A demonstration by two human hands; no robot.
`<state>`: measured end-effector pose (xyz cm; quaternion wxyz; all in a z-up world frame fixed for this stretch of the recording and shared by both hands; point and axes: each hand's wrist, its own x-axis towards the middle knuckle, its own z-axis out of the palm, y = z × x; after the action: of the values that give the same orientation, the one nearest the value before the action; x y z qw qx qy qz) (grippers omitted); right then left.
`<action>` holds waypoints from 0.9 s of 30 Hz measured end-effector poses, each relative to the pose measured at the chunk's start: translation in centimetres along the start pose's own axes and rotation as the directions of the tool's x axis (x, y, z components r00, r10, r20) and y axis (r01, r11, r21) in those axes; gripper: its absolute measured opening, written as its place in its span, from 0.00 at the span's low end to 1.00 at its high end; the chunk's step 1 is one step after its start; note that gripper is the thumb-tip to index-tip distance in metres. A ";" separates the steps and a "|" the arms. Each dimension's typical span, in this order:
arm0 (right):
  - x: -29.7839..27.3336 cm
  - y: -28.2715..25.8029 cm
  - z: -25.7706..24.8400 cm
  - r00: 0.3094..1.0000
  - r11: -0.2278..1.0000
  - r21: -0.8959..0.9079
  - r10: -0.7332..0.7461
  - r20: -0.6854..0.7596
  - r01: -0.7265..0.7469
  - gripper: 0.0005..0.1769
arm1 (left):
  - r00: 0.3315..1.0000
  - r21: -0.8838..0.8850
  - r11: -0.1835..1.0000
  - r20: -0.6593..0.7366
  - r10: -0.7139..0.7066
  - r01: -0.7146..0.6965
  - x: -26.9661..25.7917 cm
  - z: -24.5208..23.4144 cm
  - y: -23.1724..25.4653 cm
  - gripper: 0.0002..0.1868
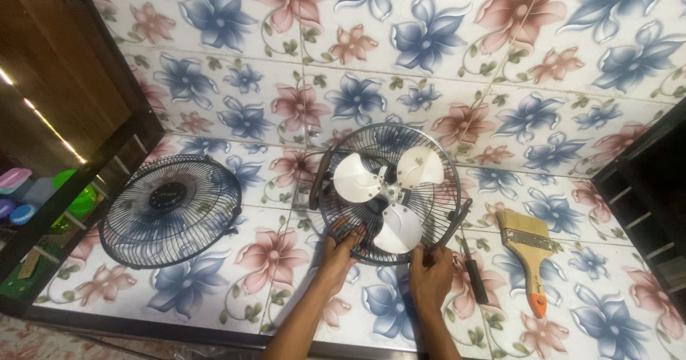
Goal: The person removes the front grill of a small electric fan, then uses a screwdriver to loosen and remove the fan blades from the motor shaft. The fan remains disassembled on the tiled counter.
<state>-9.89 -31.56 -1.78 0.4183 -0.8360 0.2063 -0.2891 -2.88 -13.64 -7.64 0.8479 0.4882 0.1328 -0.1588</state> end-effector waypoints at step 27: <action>-0.5 1.2 0.5 0.997 0.995 0.099 0.030 -0.074 -0.022 0.19 | 0.999 0.292 0.956 0.044 0.016 -0.028 -5.6 -0.2 5.2 0.32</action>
<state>-10.12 -31.65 -3.15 0.4545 -0.8001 0.2185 -0.3248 -5.95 -10.21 -1.52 0.7706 0.6062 0.0849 -0.1774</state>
